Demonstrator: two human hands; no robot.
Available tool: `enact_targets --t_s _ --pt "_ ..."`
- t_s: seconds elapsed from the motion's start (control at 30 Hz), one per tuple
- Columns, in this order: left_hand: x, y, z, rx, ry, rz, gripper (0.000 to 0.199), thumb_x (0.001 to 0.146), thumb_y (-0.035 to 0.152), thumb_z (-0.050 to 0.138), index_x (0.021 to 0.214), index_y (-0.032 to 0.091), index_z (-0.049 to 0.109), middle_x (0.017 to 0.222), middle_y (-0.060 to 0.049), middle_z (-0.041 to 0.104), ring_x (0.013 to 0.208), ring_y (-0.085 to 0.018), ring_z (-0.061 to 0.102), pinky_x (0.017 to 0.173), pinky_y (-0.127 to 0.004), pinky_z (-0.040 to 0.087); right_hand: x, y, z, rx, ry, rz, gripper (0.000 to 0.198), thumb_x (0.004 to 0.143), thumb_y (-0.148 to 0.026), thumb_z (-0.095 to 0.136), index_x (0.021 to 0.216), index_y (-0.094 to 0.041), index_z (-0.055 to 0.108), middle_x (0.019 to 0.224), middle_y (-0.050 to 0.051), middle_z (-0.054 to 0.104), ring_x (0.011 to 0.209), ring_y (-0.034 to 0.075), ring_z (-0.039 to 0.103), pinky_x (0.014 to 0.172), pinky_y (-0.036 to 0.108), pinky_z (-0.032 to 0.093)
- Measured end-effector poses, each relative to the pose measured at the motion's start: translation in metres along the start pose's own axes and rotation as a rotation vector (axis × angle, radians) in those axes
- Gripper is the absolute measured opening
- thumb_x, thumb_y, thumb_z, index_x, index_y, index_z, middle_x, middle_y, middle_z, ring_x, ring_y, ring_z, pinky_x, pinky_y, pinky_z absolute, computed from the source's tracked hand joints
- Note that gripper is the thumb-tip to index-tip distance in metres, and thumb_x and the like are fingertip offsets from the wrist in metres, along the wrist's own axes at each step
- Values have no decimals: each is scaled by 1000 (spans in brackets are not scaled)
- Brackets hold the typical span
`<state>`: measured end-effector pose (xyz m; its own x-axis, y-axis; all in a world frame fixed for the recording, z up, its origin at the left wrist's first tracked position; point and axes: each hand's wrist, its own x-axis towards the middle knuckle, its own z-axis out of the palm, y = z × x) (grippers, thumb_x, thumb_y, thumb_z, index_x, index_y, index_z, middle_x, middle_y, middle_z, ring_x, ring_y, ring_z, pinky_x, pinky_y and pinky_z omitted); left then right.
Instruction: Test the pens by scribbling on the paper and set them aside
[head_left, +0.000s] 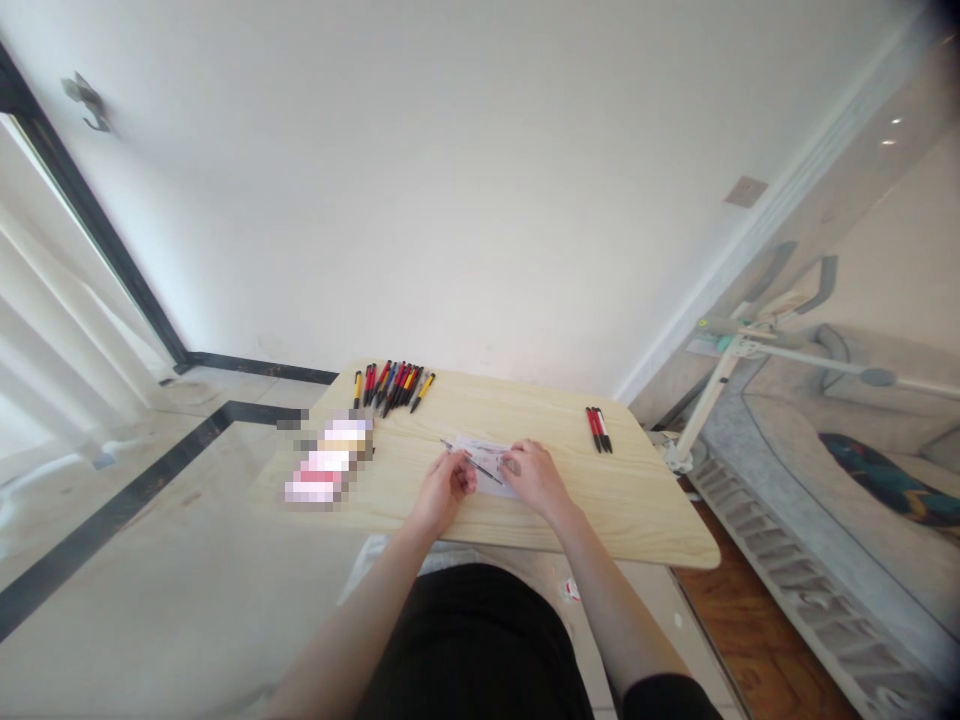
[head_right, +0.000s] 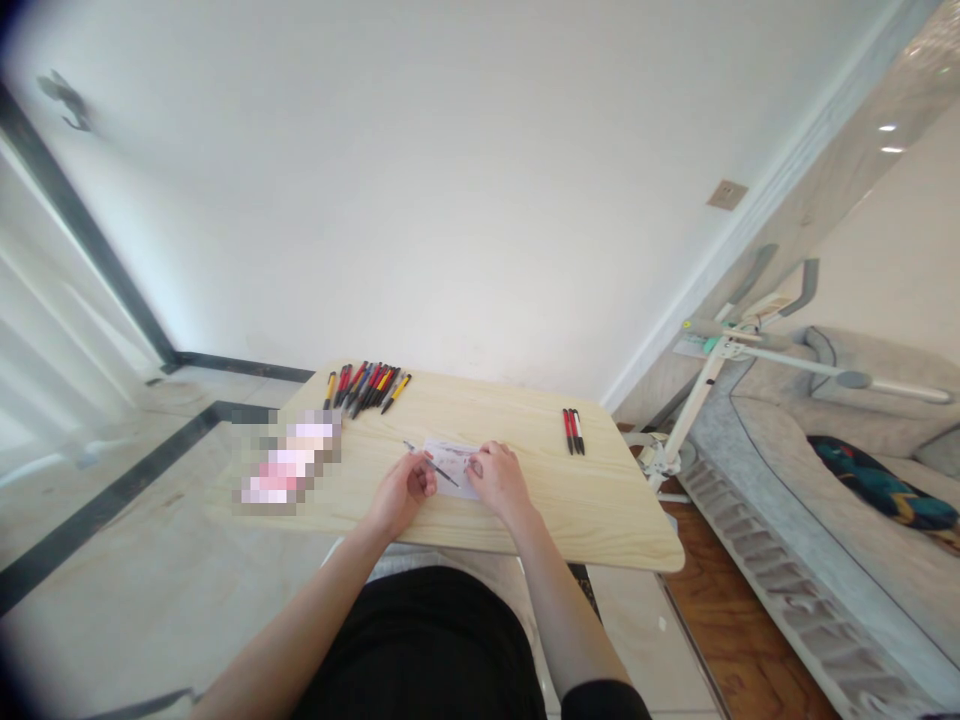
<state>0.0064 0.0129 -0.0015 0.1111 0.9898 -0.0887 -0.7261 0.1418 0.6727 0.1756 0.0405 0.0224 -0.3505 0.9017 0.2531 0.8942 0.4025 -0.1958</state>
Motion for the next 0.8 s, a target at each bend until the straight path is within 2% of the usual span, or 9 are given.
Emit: enact_targets --t_s 0.57,0.7,0.8 --pt "0 0 0 -8 -7 8 21 68 34 60 75 14 55 52 2 51 45 -7 46 43 -21 32 5 5 3 29 -16 5 14 75 -29 59 85 -25 68 93 4 59 89 18 51 82 28 33" --pt "0 -1 -1 -9 -24 27 20 70 33 59 76 14 56 52 2 51 44 -7 46 43 -21 31 5 4 4 59 8 13 13 77 -29 58 82 -25 69 91 4 60 89 18 50 82 29 32" --pt "0 -1 -1 -12 -22 20 19 71 32 58 76 14 56 53 2 52 45 -7 48 43 -20 32 6 5 6 131 85 29 15 79 -28 54 79 -23 69 89 5 60 89 18 51 83 30 33"
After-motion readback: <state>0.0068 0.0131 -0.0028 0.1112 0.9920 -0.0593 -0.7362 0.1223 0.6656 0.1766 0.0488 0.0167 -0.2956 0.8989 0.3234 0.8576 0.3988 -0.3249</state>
